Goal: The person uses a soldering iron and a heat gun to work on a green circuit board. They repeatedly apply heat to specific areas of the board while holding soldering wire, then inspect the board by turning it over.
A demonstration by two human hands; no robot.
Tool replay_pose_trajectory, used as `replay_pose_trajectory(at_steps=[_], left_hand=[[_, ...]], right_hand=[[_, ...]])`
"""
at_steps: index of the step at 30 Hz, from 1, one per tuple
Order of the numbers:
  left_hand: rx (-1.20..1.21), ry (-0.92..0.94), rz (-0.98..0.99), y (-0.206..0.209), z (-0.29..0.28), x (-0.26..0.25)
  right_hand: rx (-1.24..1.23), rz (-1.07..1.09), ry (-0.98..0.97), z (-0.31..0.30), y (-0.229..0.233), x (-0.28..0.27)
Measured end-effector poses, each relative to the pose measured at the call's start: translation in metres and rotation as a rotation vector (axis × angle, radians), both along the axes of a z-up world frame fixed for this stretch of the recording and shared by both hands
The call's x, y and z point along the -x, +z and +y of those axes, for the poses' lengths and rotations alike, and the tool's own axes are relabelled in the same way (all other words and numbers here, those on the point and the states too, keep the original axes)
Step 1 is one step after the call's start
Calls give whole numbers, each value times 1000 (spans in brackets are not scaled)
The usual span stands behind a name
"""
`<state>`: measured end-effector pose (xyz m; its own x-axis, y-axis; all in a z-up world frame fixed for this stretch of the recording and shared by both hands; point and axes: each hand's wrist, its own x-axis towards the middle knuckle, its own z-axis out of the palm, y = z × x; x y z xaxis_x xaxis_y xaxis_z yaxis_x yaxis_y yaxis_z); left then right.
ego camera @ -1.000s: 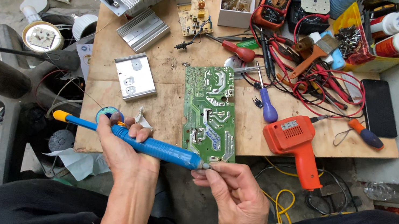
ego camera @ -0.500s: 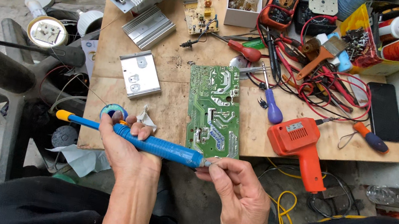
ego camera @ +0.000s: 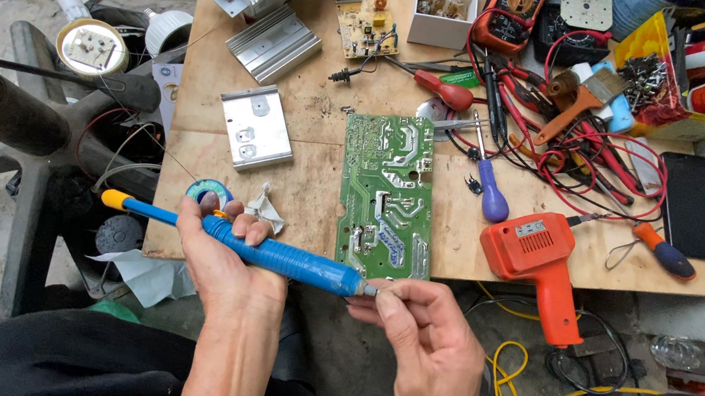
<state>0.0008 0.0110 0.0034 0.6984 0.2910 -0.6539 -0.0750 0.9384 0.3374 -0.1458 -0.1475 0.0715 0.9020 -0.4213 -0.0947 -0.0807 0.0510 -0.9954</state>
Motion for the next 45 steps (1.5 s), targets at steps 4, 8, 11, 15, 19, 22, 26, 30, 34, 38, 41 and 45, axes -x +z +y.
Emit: replay_pose_trajectory(at_steps=[4,8,11,15,19,22,26,30,34,38,41,45], left_hand=[[14,10,31,4,0,1],[43,1,8,-3,4,0],[57,2,1,-9,7,-1],[17,38,49,11,8,1],[87,61,-18,10,22,3],[26,114,19,14,28,6],[3,110,36,4,30,6],[-68,113,88,-1,22,8],[-96,113,105,11,13,3],[-120,107,101,13,14,-1],[-128,97,107,13,15,-5],[-138,45,190,35,13,-10]], right_hand=[[39,-32,-33,4,-10,1],[-368,-14,-27,-1,-13,-5],[-622,39,-39,-5,-16,-7],[-852,144,-54,-7,-19,-16],[-908,113,-12,-10,-44,-62],[-869,145,-7,-12,-51,-128],[-367,193,112,-14,-62,-218],[438,284,358,-19,-84,-281],[753,187,452,-15,-113,-323],[828,183,576,-8,-120,-339],[746,170,567,-8,-116,-338],[733,109,420,-7,-81,-326]])
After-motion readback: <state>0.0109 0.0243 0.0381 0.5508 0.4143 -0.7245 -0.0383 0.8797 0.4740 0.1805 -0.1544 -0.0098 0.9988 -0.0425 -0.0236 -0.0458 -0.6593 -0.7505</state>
